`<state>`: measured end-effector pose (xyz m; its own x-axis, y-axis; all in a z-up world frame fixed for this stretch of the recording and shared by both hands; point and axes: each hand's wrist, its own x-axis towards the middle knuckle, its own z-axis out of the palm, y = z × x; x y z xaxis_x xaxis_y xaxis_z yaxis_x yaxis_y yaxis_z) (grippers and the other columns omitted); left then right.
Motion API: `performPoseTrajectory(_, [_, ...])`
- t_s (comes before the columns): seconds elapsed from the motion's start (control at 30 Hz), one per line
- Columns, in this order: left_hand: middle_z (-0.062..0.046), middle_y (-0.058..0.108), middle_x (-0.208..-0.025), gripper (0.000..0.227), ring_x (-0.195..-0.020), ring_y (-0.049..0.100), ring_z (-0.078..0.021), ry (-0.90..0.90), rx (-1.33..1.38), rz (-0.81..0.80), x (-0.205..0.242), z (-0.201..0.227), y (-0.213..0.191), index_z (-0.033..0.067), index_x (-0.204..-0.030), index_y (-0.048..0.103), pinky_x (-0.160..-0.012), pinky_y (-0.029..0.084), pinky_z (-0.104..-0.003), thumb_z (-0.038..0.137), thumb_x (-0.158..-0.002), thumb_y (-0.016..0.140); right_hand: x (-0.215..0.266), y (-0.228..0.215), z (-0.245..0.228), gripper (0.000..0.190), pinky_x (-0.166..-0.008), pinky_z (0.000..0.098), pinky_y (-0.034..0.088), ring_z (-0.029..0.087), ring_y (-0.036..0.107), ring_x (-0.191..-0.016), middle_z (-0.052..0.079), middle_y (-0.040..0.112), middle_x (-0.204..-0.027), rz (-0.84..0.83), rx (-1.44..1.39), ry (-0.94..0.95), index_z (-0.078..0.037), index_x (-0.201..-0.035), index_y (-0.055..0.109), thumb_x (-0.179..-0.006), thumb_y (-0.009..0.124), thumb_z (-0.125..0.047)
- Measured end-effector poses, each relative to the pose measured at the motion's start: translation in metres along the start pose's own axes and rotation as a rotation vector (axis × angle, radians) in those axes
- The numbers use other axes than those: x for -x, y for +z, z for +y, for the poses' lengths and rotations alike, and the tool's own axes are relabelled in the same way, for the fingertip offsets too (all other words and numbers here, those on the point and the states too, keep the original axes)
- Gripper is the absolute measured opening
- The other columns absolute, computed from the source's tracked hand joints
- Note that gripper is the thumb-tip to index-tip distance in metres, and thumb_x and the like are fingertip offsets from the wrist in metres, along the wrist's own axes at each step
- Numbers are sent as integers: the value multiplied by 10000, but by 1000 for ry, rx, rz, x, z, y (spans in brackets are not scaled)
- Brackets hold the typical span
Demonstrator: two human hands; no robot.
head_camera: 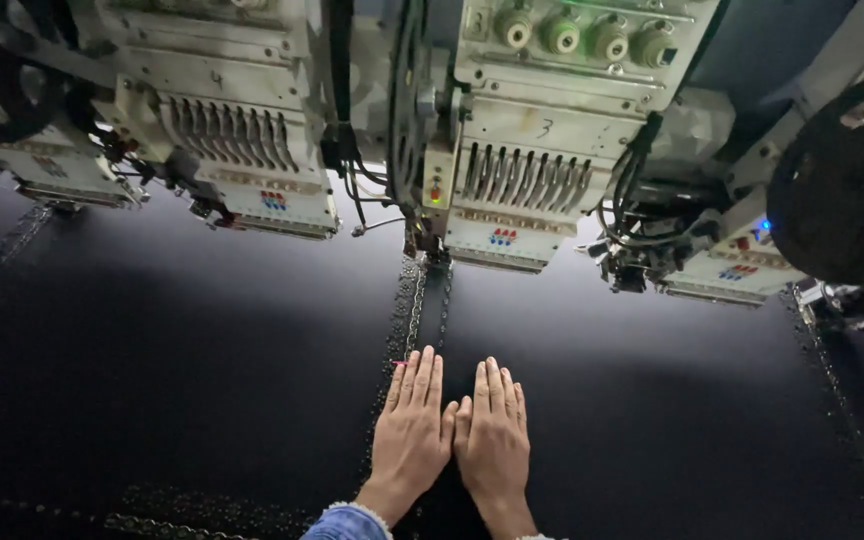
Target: The person threads multiple industrial embroidery machines by hand, guiding thread through the needle area and tension mechanisms. They move along the row of machines, adjusting the thread path and occasionally smoothing the black fabric beneath the needles.
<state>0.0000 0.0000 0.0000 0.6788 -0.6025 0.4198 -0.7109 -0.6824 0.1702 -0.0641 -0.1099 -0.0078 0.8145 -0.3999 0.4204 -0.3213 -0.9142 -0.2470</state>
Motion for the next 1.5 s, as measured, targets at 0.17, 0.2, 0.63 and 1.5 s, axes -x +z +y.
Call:
performPoseTrajectory(0.17, [-161, 294, -1663, 656, -1551, 236, -291, -15, 21, -4, 0, -1, -9, 16, -1598, 272, -1287, 136, -418, 389, -1063, 348, 1, -2, -3, 550, -1242, 425, 285, 265, 438, -1462, 130, 492, -1566, 5, 12, -8, -31, -1503, 485, -1007, 433, -265])
performPoseTrajectory(0.2, [-148, 294, -1666, 654, -1553, 228, -295, -14, 29, 0, 0, 0, -10, 27, -1602, 269, -1288, 126, -422, 390, -1064, 349, 2, -3, -3, 546, -1240, 422, 290, 258, 438, -1462, 119, 491, -1570, 3, 23, -5, -37, -1501, 487, -1007, 440, -264])
performPoseTrajectory(0.63, [-181, 296, -1654, 692, -1512, 303, -345, 26, 265, -23, -1, 2, -30, 0, -1606, 208, -1246, 250, -434, 182, -996, 481, 7, -7, -4, 573, -1228, 440, 306, 287, 459, -1446, 141, 496, -1562, 32, 106, -44, -29, -1496, 489, -1001, 441, -314])
performPoseTrajectory(1.5, [-190, 426, -1581, 534, -1486, 374, -289, 118, 221, -23, 8, -2, -19, -24, -1554, 350, -1249, 258, -394, 193, -1070, 401, 9, -7, -12, 588, -1249, 442, 251, 290, 403, -1479, 155, 441, -1597, -47, 32, 5, -28, -1521, 449, -1030, 392, -347])
